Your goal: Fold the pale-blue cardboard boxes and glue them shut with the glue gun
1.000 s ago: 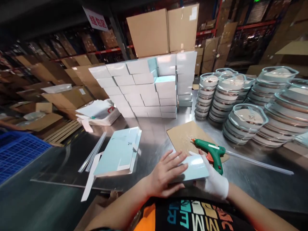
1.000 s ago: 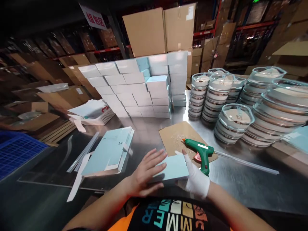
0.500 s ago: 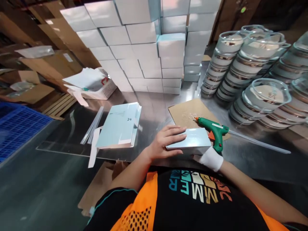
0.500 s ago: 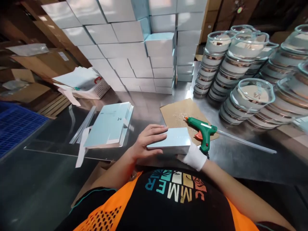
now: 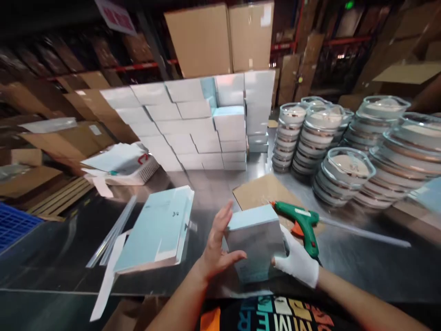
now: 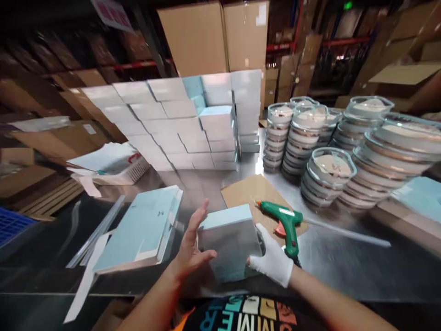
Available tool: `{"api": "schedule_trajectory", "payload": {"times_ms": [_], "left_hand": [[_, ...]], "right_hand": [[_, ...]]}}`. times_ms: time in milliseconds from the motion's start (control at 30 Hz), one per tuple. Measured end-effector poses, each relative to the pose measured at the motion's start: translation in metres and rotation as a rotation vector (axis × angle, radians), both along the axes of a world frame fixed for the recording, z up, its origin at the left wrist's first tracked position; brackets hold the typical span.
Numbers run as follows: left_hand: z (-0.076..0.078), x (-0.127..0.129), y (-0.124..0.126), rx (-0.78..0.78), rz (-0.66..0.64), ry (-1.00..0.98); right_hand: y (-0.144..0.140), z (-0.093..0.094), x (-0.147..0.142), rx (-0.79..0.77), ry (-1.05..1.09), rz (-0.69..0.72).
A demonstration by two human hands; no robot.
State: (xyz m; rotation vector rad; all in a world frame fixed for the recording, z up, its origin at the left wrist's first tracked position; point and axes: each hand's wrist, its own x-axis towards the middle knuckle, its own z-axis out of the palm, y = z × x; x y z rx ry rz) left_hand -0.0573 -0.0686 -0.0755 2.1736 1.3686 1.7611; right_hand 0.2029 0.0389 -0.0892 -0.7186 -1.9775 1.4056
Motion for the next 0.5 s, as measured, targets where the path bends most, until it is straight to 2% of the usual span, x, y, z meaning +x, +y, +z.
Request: {"api": "schedule_trajectory", "payload": {"times_ms": [100,167,233,267,367,433,500], "left_hand": [[-0.017,-0.019,0.002,-0.009,0.221,-0.32],[-0.022,-0.038,-0.004,-0.039,0.36,-0.439],[-0.022,-0.061,-0.017,-0.15,0.517,-0.464],[-0.022,-0.075,-0.024,-0.223,0.61,-0.448],[-0.02,-0.119,-0.045,-0.365,0.902,-0.285],[-0.022,-0.15,-0.056,-0.419,1.061,-0.111],[-0.026,-0.179,-0.067,-0.564,1.2,0.043]], "right_hand": [[0.033,0.034,-0.03,-0.188,0.095,-0.13],[0.069,0.075,-0.063,-0.231,0.191,-0.285],[0.112,0.128,-0.103,-0.195,0.292,-0.441],[0.136,0.156,-0.124,-0.177,0.314,-0.489],[0.204,0.229,-0.184,-0.135,0.331,-0.499],[0.241,0.258,-0.213,-0.099,0.257,-0.449],[0.266,0.268,-0.229,-0.063,0.074,-0.313]]}}
